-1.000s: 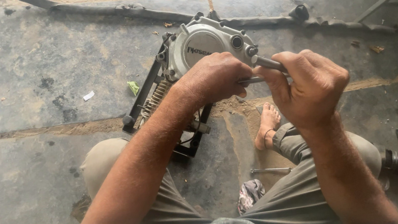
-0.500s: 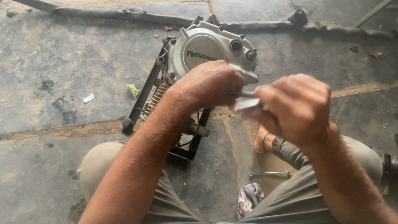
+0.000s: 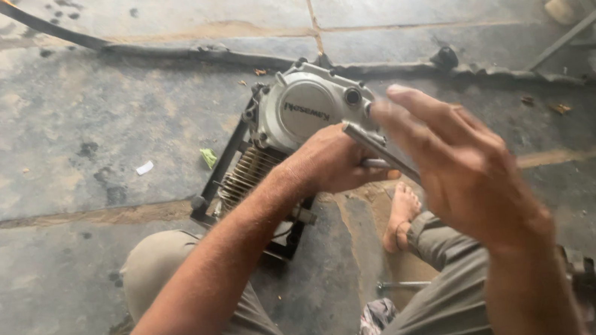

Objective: The person uses a T-handle wrench and a thin metal rod to loosen and remove bolts from a motorcycle engine cover, then sets the cover aside to work on the internal components.

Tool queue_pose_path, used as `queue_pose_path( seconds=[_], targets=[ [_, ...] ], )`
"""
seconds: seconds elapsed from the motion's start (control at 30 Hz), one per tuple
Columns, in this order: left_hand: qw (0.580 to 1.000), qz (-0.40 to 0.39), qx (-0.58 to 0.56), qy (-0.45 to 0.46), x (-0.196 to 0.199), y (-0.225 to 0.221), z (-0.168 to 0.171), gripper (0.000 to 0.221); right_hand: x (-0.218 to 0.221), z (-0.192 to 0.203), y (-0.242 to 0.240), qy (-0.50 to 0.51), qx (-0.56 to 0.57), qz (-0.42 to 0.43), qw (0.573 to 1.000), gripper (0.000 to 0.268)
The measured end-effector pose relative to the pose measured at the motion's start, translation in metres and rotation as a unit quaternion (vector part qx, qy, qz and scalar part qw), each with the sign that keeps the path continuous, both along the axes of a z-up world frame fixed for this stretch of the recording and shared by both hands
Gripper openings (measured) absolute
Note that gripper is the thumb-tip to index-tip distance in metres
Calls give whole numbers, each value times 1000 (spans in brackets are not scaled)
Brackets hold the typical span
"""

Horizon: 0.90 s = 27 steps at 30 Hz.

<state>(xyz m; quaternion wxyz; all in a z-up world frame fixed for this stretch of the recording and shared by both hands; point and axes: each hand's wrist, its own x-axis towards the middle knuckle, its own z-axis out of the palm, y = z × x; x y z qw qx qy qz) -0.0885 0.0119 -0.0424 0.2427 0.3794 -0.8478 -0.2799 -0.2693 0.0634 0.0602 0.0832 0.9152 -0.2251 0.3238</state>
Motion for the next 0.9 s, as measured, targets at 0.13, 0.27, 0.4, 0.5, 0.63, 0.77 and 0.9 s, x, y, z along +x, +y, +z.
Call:
queue_pose_path(
  seconds=[0.13, 0.27, 0.4, 0.5, 0.63, 0.77, 0.9],
  targets=[
    [997, -3, -76, 0, 6, -1, -3, 29, -17, 3, 6, 86, -35, 7, 996, 39],
    [997, -26, -73, 18, 8, 3, -7, 25, -18, 0, 7, 110, -13, 4, 994, 37],
    [999, -25, -35, -19, 8, 0, -14, 31, -19, -16, 15, 107, -37, -20, 993, 39],
    [996, -24, -3, -87, 6, 1, -13, 34, -24, -24, 22, 44, -14, -53, 998, 39],
    [999, -18, 14, -23, 9, 4, -11, 22, -23, -20, 20, -66, -72, -138, 985, 40],
    [999, -29, -26, -28, 10, -1, -18, 25, -16, -8, 17, 37, -119, -87, 988, 41],
    [993, 14, 106, -52, 7, -7, -23, 27, -12, -9, 16, 123, -72, -59, 988, 67]
  ],
)
